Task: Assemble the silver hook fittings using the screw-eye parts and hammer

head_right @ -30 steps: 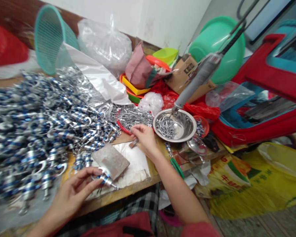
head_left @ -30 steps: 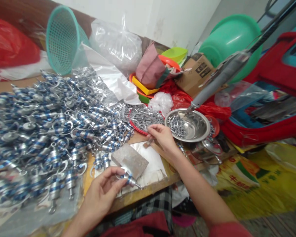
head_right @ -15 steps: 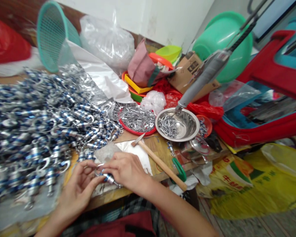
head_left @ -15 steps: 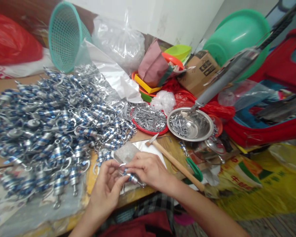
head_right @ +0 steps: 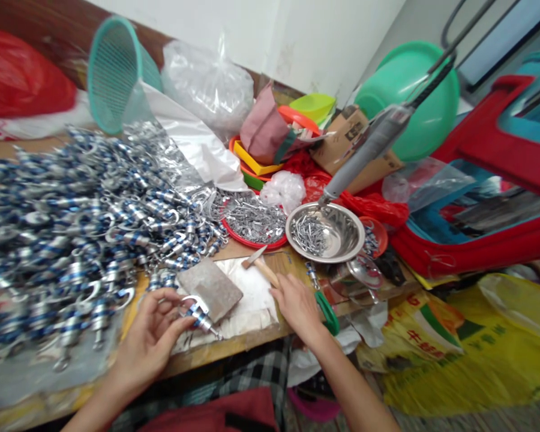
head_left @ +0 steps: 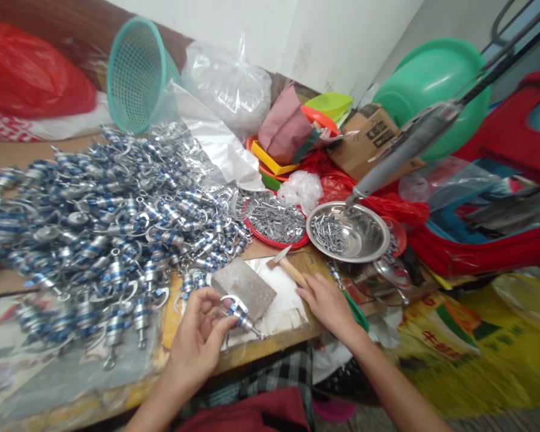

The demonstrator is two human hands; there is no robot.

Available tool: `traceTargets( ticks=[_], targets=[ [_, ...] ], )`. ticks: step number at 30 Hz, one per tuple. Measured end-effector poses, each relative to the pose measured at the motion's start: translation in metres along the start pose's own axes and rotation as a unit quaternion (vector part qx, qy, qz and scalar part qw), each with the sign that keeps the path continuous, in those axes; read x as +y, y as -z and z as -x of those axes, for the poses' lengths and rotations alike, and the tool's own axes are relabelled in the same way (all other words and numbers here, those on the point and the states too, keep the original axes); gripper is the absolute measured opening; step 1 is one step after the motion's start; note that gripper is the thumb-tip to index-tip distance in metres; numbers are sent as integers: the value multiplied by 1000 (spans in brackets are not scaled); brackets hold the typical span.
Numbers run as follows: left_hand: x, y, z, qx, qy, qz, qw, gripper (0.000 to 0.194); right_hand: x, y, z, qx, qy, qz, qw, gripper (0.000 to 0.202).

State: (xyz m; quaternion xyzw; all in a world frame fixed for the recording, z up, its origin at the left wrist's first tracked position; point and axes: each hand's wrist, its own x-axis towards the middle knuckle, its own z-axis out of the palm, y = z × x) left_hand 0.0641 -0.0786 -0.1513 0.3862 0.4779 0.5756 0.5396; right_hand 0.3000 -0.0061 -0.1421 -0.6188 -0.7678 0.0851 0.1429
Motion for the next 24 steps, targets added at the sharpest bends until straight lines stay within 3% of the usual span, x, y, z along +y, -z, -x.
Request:
traceTargets(
  ticks=[2,4,10,13,15,21,24],
  targets=[
    [0,0,0,2,-2,-2,1000,23,6,0,8,-31,-1,-18,999,19],
    [0,0,0,1,-3,-3,1000,23,-3,8,18,-7,16,-60,998,19],
    [1,-2,0,7,-1,4,1000,23,-53,48,49,70,187,-132,971,53],
    [0,-2,-1,-1,2,3,1000,23,-61,46,56,39,223,-91,970,59],
    [-1,-1,-2,4,1,-1,1000,24,-61,39,59,-11,216,-55,975,57],
    [-3,-1,-3,17,-1,5,1000,28,-57,26,65,-1,175,-93,980,52],
    [0,-1,-3,27,9,-10,1000,34,-43,16,55,-6,106,-161,981,42]
  ],
)
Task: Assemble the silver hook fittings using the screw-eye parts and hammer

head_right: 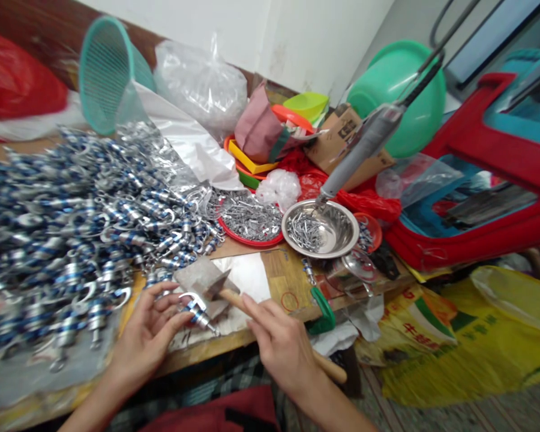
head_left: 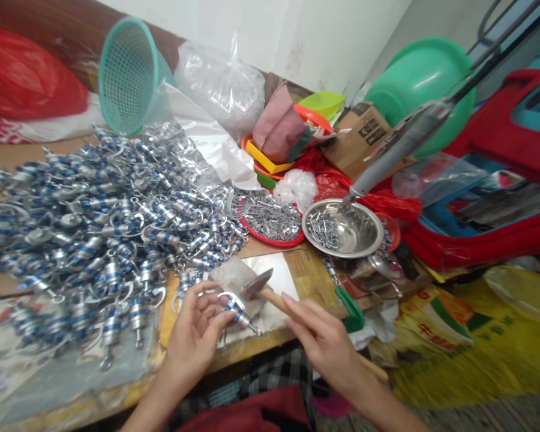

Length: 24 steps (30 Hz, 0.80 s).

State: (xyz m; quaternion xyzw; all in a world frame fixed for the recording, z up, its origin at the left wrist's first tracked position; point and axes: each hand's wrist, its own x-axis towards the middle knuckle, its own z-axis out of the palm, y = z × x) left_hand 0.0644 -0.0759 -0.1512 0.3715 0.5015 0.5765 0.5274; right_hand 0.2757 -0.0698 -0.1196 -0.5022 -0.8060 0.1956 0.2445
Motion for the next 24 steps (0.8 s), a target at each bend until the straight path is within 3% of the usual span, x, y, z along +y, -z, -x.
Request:
traceTargets(
  ticks=[3,5,8,13,18,24],
  targets=[
    [5,4,-1,-9,0,-91,996,19,28,-4,-16,27,-76,-30,996,41],
    [8,8,-3,-21,-30,-166,985,9,42,-5,-29,-11,-104,-9,994,40],
    [12,13,-6,-38,-90,-243,965,9,50,-3,-56,-59,-80,61,993,30],
    [20,10,-9,-61,-135,-293,945,14,53,0,-131,5,-65,189,980,28],
    [25,9,-11,-67,-106,-273,954,13,67,-9,-190,-26,-98,208,973,18],
    [26,12,-13,-5,-16,-264,964,15,67,-10,-188,9,-113,223,968,21]
  ],
)
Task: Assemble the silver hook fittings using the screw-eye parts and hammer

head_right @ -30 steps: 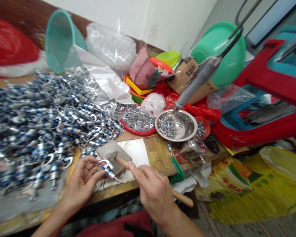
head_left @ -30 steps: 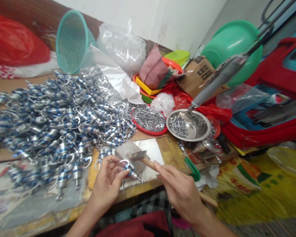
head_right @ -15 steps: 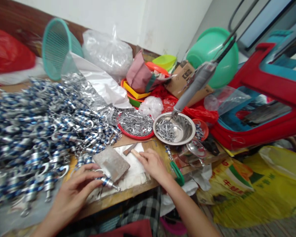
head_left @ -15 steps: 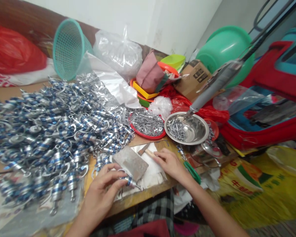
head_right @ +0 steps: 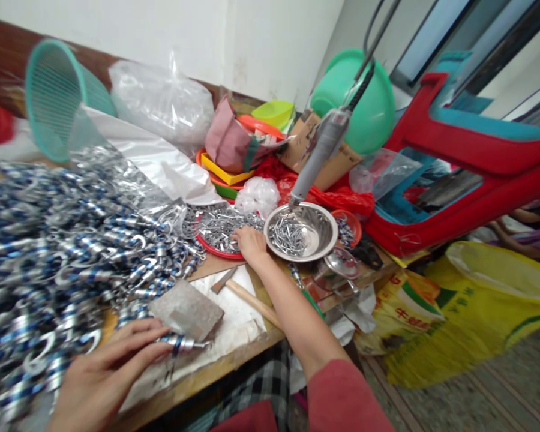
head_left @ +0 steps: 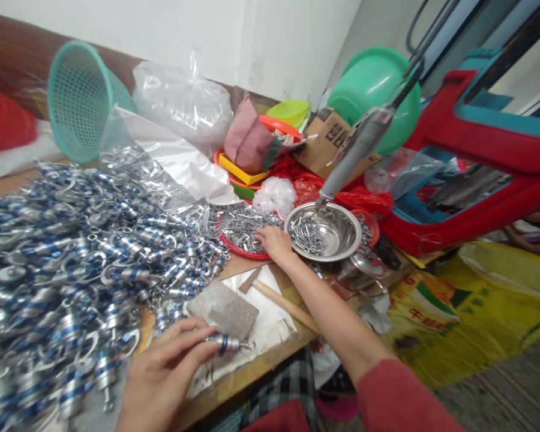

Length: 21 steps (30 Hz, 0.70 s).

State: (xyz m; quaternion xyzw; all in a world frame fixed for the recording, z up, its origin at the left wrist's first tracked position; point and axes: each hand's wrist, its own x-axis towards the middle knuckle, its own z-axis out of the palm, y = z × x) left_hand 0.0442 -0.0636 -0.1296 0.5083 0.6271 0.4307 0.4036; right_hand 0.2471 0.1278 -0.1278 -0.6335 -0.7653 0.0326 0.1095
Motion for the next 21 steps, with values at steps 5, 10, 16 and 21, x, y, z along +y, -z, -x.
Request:
traceTargets(
  ticks=[5,10,16,21],
  targets=[
    [2,-5,1,21,10,-14,1000,15,-21,21,36,17,49,-35,998,27],
    [0,-10,7,86,-67,-37,993,25,-52,42,105,-23,229,-181,956,23],
    [-1,-9,13,87,-241,-76,964,37,-63,55,148,-26,288,-200,936,20],
    [1,-6,10,95,-347,-118,926,40,-67,62,151,-11,335,-129,933,21]
  ],
)
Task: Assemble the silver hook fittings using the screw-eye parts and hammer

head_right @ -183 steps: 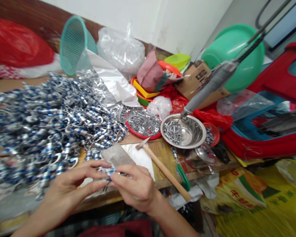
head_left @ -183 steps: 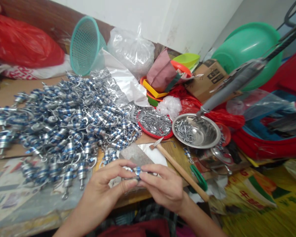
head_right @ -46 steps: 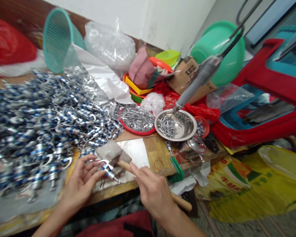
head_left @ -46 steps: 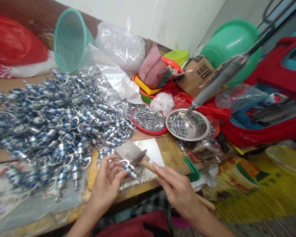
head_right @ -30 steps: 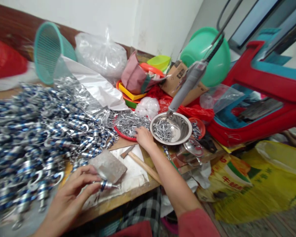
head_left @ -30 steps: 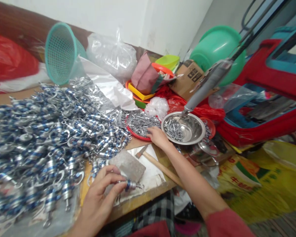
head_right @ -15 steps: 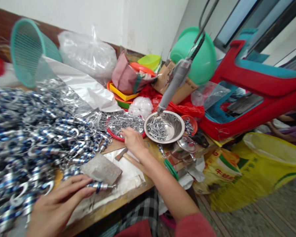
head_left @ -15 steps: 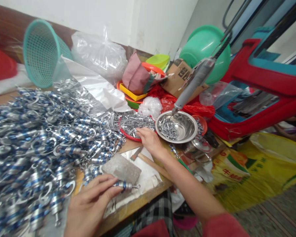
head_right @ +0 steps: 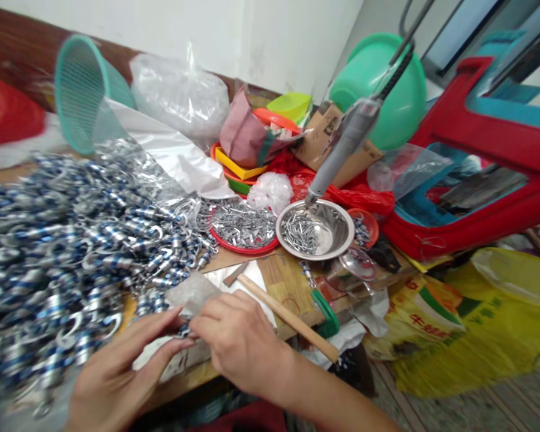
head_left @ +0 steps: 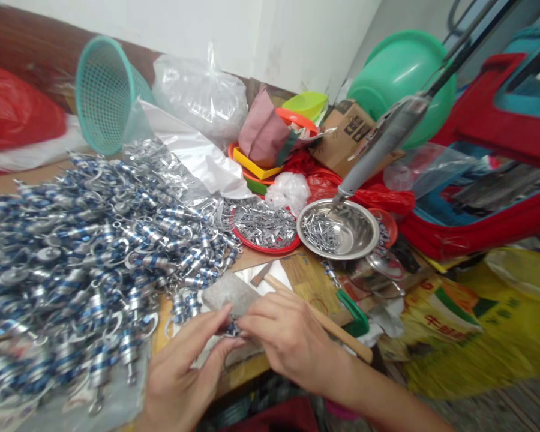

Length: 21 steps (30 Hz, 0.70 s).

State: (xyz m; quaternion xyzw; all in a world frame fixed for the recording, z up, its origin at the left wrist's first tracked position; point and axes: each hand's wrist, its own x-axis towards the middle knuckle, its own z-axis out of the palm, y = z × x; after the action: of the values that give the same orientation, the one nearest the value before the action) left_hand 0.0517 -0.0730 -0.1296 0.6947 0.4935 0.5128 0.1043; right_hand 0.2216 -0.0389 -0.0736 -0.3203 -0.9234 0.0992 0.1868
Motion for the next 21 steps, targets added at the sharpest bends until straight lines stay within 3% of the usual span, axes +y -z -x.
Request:
traceTargets(
  ticks=[3,6,10,13,16,21],
  targets=[
    [4,3,-4,-15,-13,21,1000,34,-5,2,1,0,21,40,999,24],
    [11,9,-8,-35,25,73,996,27,-10,3,4,5,26,41,999,23],
    [15,15,-10,-56,192,159,967,17,-11,-1,13,64,-1,-55,996,19],
    [15,16,-10,-65,293,230,926,8,-7,-6,18,144,48,-51,987,23],
    [17,16,-12,-81,310,235,917,5,-5,-9,21,170,105,8,980,20],
    [21,21,-15,-110,300,179,930,6,-4,-11,22,172,96,-10,980,24]
  ],
)
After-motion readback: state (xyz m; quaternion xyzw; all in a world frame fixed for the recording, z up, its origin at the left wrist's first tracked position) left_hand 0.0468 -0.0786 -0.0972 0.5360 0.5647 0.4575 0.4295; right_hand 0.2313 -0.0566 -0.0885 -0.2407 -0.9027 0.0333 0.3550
